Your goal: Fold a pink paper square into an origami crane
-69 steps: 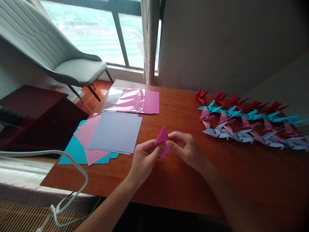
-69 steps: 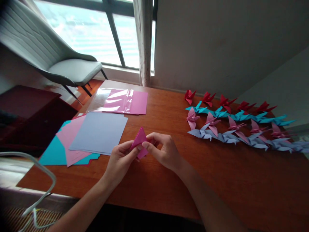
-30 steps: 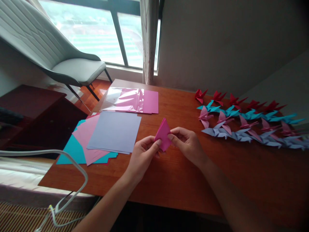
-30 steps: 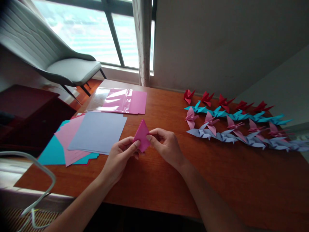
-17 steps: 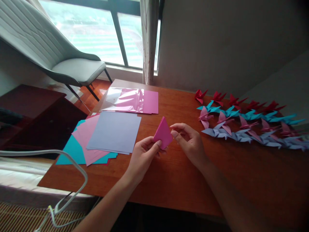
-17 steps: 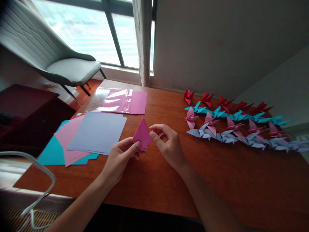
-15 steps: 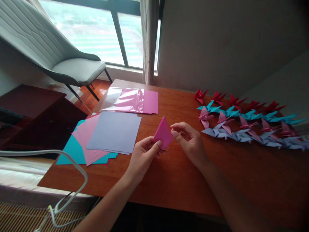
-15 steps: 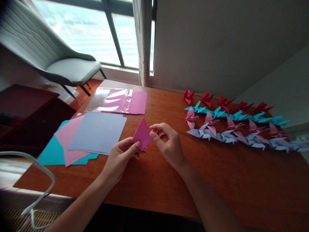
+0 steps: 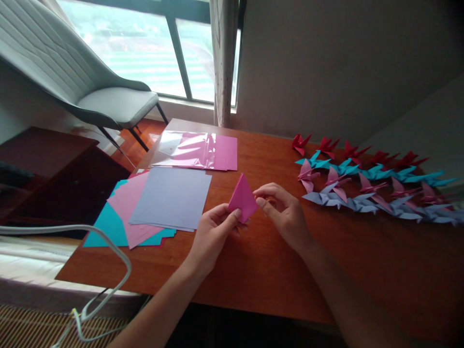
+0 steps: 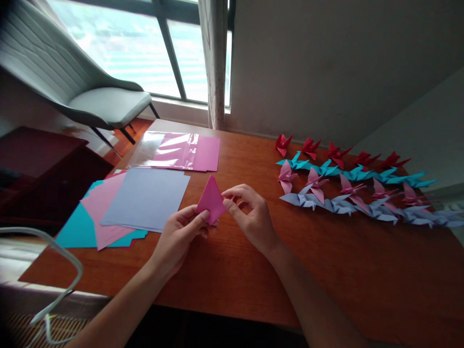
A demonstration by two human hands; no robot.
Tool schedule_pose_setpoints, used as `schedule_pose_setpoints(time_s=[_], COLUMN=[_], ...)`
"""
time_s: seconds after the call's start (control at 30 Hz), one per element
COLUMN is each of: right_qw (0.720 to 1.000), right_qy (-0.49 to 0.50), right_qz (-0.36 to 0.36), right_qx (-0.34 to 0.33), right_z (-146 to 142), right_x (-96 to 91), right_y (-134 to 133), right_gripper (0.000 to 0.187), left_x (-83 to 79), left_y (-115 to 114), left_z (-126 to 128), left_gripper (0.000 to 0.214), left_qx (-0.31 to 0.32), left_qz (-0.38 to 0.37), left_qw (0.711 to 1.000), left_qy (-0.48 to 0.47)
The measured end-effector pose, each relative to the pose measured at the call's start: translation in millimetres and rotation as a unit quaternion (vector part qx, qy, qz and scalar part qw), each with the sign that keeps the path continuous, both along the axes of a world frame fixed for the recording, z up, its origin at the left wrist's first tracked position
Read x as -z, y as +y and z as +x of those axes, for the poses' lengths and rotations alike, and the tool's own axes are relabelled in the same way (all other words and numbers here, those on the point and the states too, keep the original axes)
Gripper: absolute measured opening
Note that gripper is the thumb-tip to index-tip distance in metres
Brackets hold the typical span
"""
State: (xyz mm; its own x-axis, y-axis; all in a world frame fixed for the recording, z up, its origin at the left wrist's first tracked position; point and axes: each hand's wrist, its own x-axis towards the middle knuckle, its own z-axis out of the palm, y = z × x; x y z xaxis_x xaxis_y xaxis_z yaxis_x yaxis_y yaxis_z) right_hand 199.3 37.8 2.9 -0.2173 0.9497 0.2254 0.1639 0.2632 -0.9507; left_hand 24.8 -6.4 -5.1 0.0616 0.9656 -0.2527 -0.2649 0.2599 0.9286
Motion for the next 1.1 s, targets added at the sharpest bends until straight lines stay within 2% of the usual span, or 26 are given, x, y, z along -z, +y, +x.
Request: schedule_pose_setpoints(time_s=[0.2,0.4,0.53,0.7,0.83,1.1], right_qw=[1.000,1.000,1.000,0.998,0.998,0.993], right_qy=[0.014,0.006,-0.014,-0.040,-0.040,0.024], right_qz=[-0.022,-0.004,-0.022,-0.026,-0.050,-0.111], right_qx=[-0.018,-0.001,0.004,0.045,0.026,0.012], right_z=[0.9,-0.2,-3.0,-5.1,-5.5,-8.7], right_x=[3.1,3.9,5.1,8.1,8.2,5.9], right_y=[0.8,-1.6,-4.7,-4.3,-4.3,-6.0], right_gripper=[0.008,0.007,0.010,0.010,0.012,0.017], left_x=[1.8,-0.5,-0.8,-1.3,-0.9,-1.5], left_y=[-0.3,-1.4,-1.9,-1.4,-0.6,-1.9], left_z=[-1.3,0.8,1.4,1.6,1.5,2.3], left_gripper=[0.023,0.022,0.022,0.020,0.020,0.020], left_qx=[0.008,-0.026,-0.044,-0.073,-0.074,-0.073], left_qz=[-0.005,0.028,0.043,0.048,0.049,0.061], left_qw=[1.000,0.998,0.996,0.992,0.991,0.990], left_qy=[-0.021,0.055,0.072,0.087,0.099,0.104])
